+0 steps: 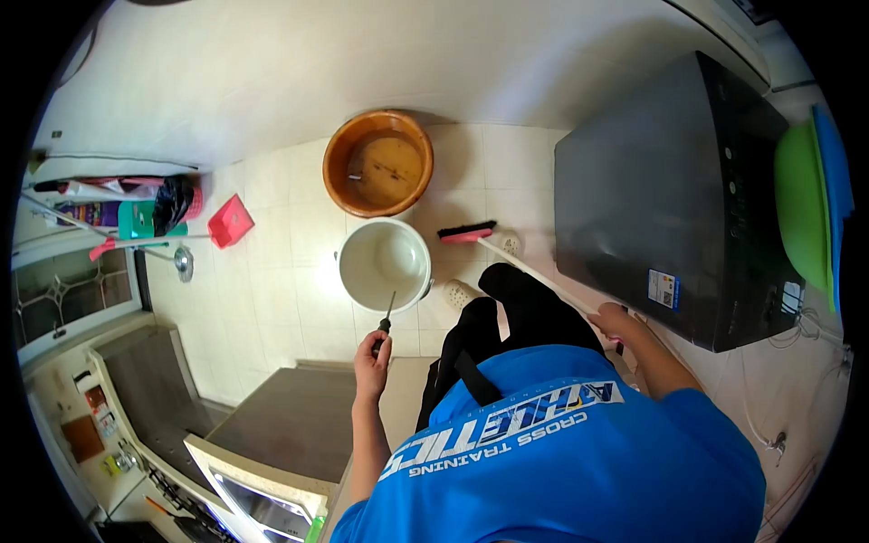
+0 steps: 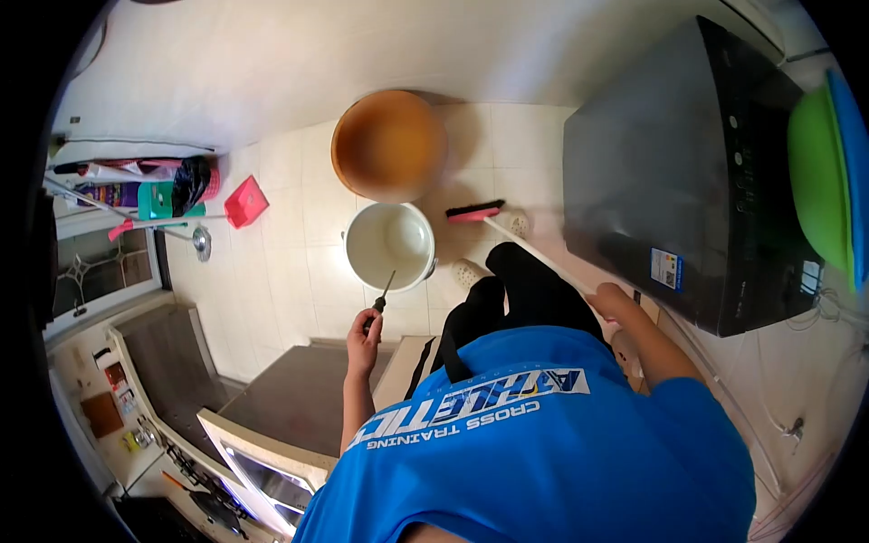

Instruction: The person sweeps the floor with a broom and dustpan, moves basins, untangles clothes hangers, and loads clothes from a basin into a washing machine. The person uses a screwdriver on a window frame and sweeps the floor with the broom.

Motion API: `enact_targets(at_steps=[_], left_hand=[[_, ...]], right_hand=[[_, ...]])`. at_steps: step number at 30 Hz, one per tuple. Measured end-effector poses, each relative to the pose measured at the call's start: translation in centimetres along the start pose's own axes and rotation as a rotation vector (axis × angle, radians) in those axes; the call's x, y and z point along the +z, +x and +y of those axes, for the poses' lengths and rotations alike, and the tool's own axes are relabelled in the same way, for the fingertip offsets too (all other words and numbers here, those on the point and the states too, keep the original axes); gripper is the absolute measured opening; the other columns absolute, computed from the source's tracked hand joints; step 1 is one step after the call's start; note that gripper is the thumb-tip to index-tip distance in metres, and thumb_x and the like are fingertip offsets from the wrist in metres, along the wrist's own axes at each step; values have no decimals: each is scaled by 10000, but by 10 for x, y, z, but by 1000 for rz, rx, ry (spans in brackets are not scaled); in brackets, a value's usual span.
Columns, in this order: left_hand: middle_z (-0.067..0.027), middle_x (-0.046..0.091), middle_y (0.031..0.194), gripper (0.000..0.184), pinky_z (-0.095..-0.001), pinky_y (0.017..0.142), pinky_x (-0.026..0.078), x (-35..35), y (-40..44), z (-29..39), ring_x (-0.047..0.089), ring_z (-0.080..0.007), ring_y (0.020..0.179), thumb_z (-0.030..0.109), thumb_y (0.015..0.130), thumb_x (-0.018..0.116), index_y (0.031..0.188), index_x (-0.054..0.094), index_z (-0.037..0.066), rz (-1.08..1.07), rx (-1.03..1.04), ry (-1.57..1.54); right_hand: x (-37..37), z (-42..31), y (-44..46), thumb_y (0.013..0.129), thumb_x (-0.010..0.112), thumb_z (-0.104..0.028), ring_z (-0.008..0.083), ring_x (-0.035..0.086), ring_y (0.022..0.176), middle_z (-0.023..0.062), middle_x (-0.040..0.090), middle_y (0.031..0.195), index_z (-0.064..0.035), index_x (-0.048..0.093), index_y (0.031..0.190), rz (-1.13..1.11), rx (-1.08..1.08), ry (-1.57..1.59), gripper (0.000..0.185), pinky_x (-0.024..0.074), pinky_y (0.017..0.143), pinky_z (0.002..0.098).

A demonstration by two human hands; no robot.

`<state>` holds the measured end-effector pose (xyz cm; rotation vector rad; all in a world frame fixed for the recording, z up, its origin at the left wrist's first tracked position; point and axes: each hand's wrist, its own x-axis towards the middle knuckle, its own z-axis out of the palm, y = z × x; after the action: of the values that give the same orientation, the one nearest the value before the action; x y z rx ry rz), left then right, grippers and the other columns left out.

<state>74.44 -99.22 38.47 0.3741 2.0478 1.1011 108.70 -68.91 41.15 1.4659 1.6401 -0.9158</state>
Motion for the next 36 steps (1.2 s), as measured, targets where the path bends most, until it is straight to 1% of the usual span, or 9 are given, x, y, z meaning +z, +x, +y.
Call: enact_targets(at_steps=[9, 12, 15, 18, 20, 23, 27, 34, 36], left_hand=[[47, 437, 661, 83, -188, 511, 312, 18, 19, 52, 369, -45, 578, 102, 817, 567, 877, 564, 44, -102, 11, 50], [14, 476, 681, 59, -197, 538, 354, 31, 29, 82, 406, -59, 589, 78, 802, 582, 850, 571, 45, -153, 74, 168], [25, 488, 674, 60, -186, 514, 363, 45, 43, 139, 438, -45, 578, 82, 801, 585, 852, 562, 61, -186, 221, 251], [0, 505, 742, 72, -197, 542, 386, 60, 63, 192, 468, -62, 618, 40, 789, 583, 853, 550, 42, -185, 387, 297], [-11, 516, 754, 79, -201, 571, 405, 70, 77, 229, 477, -68, 625, 21, 787, 580, 861, 556, 41, -178, 499, 140], [-29, 525, 855, 140, -207, 651, 415, 90, 85, 303, 505, -90, 731, 28, 853, 496, 991, 515, 10, -222, 595, -132], [-57, 544, 835, 281, -238, 702, 433, 116, 88, 376, 524, -112, 741, 97, 890, 452, 1150, 440, -9, -192, 819, -212], [-84, 576, 844, 344, -246, 701, 459, 145, 102, 408, 563, -133, 759, 140, 901, 438, 1211, 404, -5, -312, 692, -270], [-88, 583, 876, 338, -247, 705, 458, 150, 112, 412, 575, -145, 784, 141, 900, 440, 1207, 413, 1, -343, 679, -304]], right_hand=[[-33, -2, 150, 833, 400, -223, 331, 599, 666, 238, 574, 728, 45, 579, 891, 359, -185, 238, 327, 469, 587, 429], [-49, -56, 151, 820, 416, -193, 309, 607, 677, 231, 581, 740, 31, 587, 893, 60, 177, 415, 291, 477, 578, 432], [44, 2, 194, 787, 416, -180, 259, 567, 524, 186, 580, 645, 6, 599, 849, 161, 15, 318, 269, 455, 494, 392], [27, 9, 121, 789, 414, -56, 280, 615, 586, 200, 619, 810, 57, 592, 977, -184, -182, -168, 283, 496, 575, 379], [-21, 2, 56, 802, 490, -238, 259, 576, 515, 199, 584, 683, 63, 599, 827, -172, 105, 302, 321, 487, 508, 366], [-16, 30, 89, 771, 537, -276, 256, 551, 478, 198, 575, 677, 83, 589, 831, -190, 36, 421, 368, 480, 475, 351], [-38, 15, 71, 785, 544, -331, 276, 596, 563, 192, 607, 746, 69, 603, 885, -149, -30, 243, 416, 493, 514, 366], [-51, 29, 37, 778, 575, -368, 271, 605, 702, 194, 604, 809, 30, 613, 840, -83, -55, 422, 405, 465, 606, 358], [-61, 29, -7, 718, 615, -363, 271, 616, 614, 173, 620, 725, 40, 619, 863, 240, -270, 550, 429, 488, 578, 368]])
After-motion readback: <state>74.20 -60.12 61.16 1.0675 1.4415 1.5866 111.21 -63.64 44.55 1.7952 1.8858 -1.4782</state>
